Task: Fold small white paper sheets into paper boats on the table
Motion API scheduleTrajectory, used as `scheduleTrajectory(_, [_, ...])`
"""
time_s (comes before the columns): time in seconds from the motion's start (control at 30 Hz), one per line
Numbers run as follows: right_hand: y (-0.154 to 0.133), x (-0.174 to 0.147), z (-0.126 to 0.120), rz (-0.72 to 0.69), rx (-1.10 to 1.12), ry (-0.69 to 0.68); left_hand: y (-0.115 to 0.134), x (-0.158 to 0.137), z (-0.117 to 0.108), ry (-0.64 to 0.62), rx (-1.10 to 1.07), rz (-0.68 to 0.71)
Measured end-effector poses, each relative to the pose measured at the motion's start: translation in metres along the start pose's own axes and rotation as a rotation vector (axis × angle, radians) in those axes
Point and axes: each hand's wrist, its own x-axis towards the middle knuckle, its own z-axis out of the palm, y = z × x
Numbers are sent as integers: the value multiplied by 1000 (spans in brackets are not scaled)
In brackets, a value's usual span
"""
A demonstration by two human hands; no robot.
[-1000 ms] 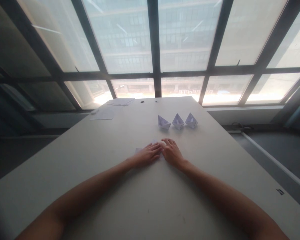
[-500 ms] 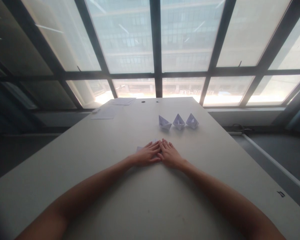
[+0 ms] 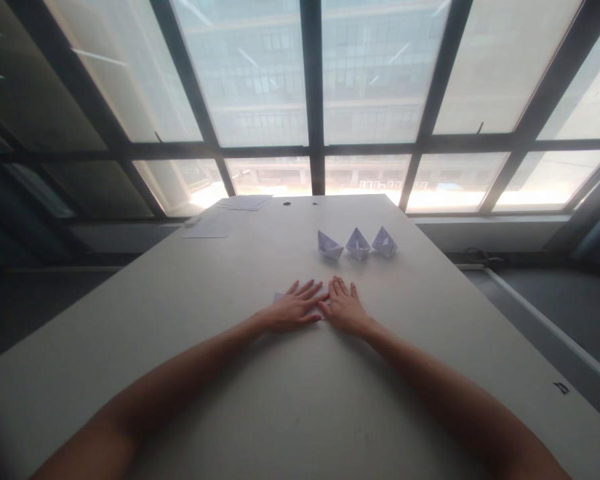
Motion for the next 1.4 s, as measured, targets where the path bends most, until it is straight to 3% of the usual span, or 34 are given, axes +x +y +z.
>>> scheduleTrajectory(0.4, [0,-2,-2,19,-15,10,-3,1,2,27,14,21])
scheduleTrajectory(0.8, [2,-5,-1,-63,-69,91,-9,0,3,39,-20,98])
scheduleTrajectory(1.07, [7,-3,1,30,-28,108,-19,8,8,106,-195,25])
scheduleTrajectory(1.2, [4,-4,-4,35,-39,134,-17,8,8,171,-181,29])
scheduleTrajectory(1.4, [-4,-9,-11,-152,-33,253,-5,3,3,134,-112,116])
